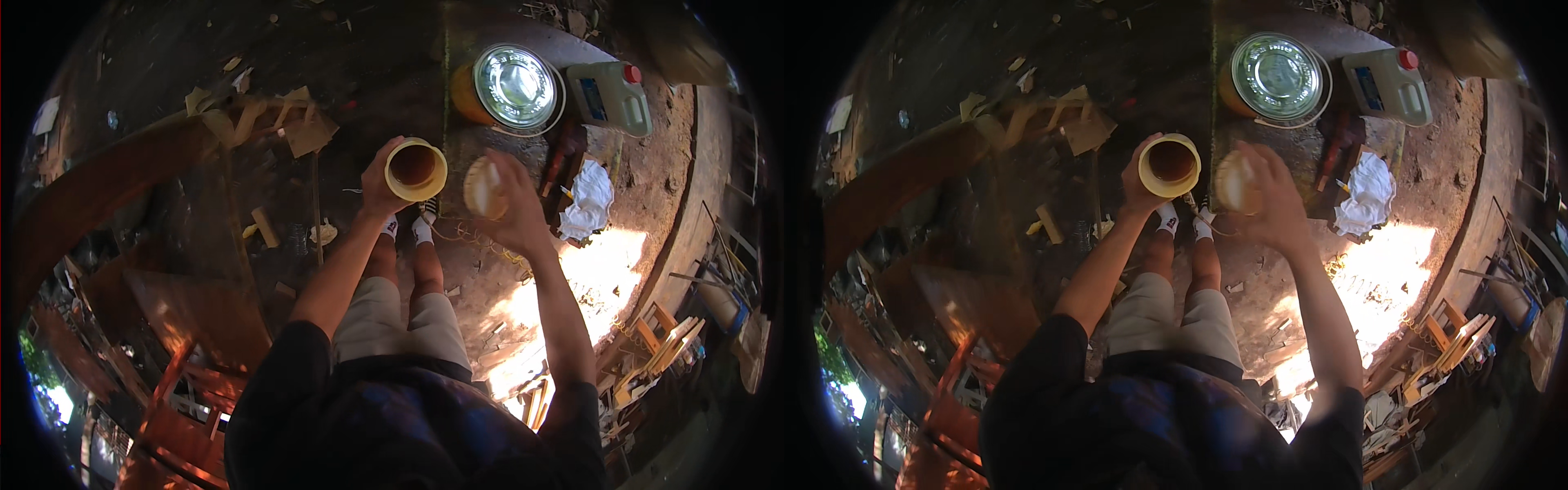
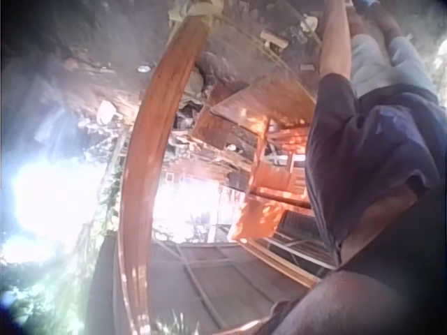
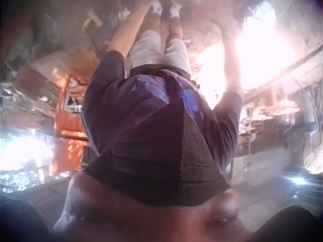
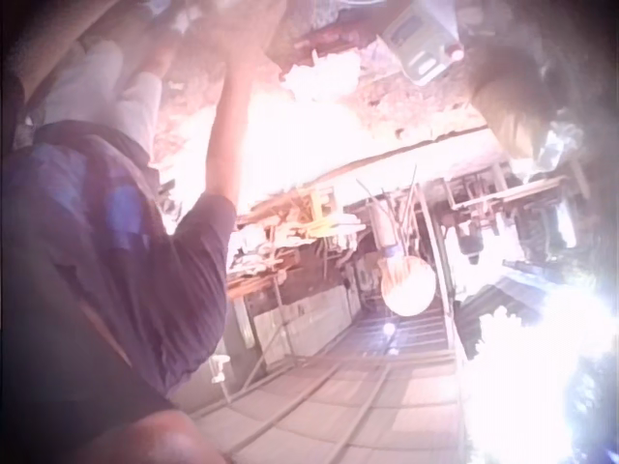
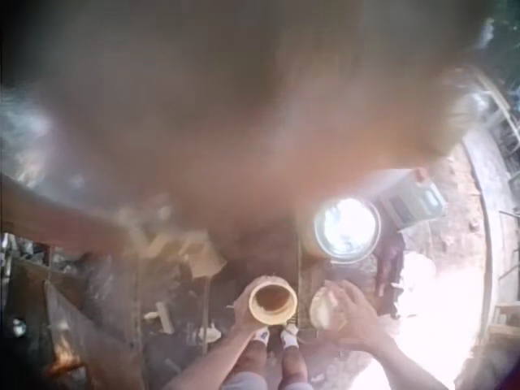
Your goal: Finish a wooden chair using a spray gun.
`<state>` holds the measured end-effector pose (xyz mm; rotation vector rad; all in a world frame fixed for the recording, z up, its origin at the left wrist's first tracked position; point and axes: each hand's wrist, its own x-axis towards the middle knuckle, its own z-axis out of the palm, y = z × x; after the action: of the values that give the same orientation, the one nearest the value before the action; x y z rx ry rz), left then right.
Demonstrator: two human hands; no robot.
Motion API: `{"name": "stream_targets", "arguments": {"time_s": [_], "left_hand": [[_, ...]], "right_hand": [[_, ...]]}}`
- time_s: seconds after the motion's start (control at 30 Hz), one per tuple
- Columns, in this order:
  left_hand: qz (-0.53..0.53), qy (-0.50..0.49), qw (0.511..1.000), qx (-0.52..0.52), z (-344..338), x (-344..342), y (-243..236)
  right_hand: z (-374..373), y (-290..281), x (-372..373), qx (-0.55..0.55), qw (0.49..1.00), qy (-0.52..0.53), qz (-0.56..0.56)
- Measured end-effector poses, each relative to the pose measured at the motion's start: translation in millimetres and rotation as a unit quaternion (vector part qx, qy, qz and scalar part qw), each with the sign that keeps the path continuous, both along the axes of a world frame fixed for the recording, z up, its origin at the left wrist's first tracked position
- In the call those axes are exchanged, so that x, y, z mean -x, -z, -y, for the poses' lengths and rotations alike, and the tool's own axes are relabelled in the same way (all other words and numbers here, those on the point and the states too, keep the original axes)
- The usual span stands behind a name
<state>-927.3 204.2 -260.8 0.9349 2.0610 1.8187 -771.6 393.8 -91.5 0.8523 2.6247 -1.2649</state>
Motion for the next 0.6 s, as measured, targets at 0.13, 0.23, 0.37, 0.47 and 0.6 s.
{"name": "stream_targets", "arguments": {"time_s": [0.13, 0.23, 0.37, 0.47, 0.6], "left_hand": [[0.018, -0.001, 0.996, 0.085, 8.6, 9.3, 8.1], [-0.001, 0.002, 0.995, 0.098, 9.6, 17.0, 16.9], [-0.010, -0.028, 0.993, 0.117, 2.1, 22.9, 33.9], [-0.001, -0.058, 0.992, 0.113, 2.2, 27.3, 35.4], [0.011, -0.068, 0.994, 0.086, 0.9, 29.4, 27.7]], "right_hand": [[-17.8, 92.0, -56.1, -0.073, 0.989, 0.094, 0.088], [-23.4, 157.1, -89.6, -0.100, 0.977, 0.137, 0.132], [-22.5, 197.3, -96.1, -0.151, 0.955, 0.163, 0.197], [-29.7, 174.9, -65.5, -0.249, 0.927, 0.267, 0.085], [-69.9, 92.0, -6.8, -0.273, 0.918, 0.241, -0.159]]}}
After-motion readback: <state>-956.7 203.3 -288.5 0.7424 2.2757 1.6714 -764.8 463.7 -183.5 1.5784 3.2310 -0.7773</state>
